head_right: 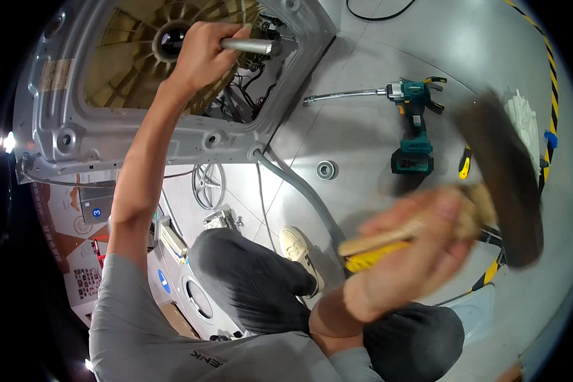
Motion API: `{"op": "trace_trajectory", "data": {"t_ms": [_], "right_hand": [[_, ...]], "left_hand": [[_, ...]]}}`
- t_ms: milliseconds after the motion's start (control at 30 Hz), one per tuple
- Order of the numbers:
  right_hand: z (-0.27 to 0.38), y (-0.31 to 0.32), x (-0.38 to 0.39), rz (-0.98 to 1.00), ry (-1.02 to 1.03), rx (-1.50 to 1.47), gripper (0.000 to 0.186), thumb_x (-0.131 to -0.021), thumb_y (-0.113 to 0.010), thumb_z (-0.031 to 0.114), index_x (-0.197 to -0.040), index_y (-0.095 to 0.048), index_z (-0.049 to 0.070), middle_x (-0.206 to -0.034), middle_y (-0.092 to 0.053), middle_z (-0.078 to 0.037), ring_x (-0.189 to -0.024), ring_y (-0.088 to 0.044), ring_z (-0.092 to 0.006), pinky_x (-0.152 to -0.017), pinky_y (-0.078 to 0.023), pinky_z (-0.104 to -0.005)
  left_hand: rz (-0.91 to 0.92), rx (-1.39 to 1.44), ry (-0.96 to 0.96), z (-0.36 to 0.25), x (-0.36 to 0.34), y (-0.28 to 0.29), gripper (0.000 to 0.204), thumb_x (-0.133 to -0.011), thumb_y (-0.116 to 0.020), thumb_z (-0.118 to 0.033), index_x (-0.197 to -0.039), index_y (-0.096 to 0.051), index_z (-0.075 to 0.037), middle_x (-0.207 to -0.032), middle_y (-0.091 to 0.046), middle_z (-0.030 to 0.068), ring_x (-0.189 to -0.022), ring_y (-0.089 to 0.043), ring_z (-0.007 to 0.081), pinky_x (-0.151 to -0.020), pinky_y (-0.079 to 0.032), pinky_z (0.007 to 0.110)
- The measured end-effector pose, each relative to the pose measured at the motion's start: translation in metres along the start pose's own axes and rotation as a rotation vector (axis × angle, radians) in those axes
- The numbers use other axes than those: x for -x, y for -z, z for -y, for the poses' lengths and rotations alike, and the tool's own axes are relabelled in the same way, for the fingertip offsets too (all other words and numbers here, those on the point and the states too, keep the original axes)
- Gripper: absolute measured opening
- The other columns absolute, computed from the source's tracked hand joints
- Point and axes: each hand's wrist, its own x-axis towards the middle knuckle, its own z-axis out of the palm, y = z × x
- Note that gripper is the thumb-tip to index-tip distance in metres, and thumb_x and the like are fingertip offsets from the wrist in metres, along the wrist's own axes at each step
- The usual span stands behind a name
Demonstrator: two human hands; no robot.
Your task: The person uses a metal rod and a hammer to strike the center of a washing machine drum assembly, then picks up and shows a metal bearing to the camera.
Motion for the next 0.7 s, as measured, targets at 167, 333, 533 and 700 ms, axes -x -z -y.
{"op": "trace_trajectory", "data": {"t_ms": [167,333,533,700], "right_hand": [[-0.023,0.005,0.004,-0.088,0.002,-0.207,0.019,-0.091,-0.054,0.024,-0.086,-0.052,0.006,-0.059,-0.047,-0.001,-0.047,-0.044,-0.0058,-0.04,-0.038,-0.0193],[-0.035,-0.049,0.002,0.357,-0.303,0.006,0.013,-0.09,-0.056,0.018,-0.09,-0.053,0.005,-0.057,-0.048,0.002,-0.043,-0.043,-0.0043,-0.037,-0.037,-0.0192],[-0.021,-0.008,-0.01,0.055,-0.178,-0.047,0.025,-0.089,-0.057,0.025,-0.095,-0.048,0.002,-0.054,-0.047,-0.005,-0.037,-0.042,-0.0103,-0.035,-0.037,-0.0231],[-0.036,-0.005,-0.003,0.094,-0.277,-0.049,0.027,-0.091,-0.053,0.029,-0.089,-0.048,0.003,-0.055,-0.044,-0.003,-0.039,-0.037,-0.0084,-0.036,-0.035,-0.0219]], "left_hand": [[0.023,-0.039,0.04,-0.01,-0.005,-0.003,0.024,-0.08,-0.057,-0.024,-0.068,-0.063,-0.003,-0.054,-0.051,0.0175,-0.056,-0.05,0.0379,-0.055,-0.04,0.044],[0.009,-0.03,0.0,0.017,0.005,0.001,0.022,-0.076,-0.058,-0.025,-0.07,-0.064,-0.005,-0.058,-0.054,0.0174,-0.061,-0.054,0.0372,-0.058,-0.044,0.043],[0.0,-0.041,-0.063,-0.011,-0.006,-0.012,0.017,-0.076,-0.057,-0.022,-0.072,-0.061,-0.005,-0.061,-0.052,0.0167,-0.061,-0.052,0.0369,-0.056,-0.041,0.043],[0.063,-0.055,-0.061,-0.011,0.002,-0.018,0.025,-0.083,-0.055,-0.019,-0.067,-0.053,0.0,-0.055,-0.043,0.0182,-0.053,-0.043,0.0368,-0.05,-0.035,0.04]]}}
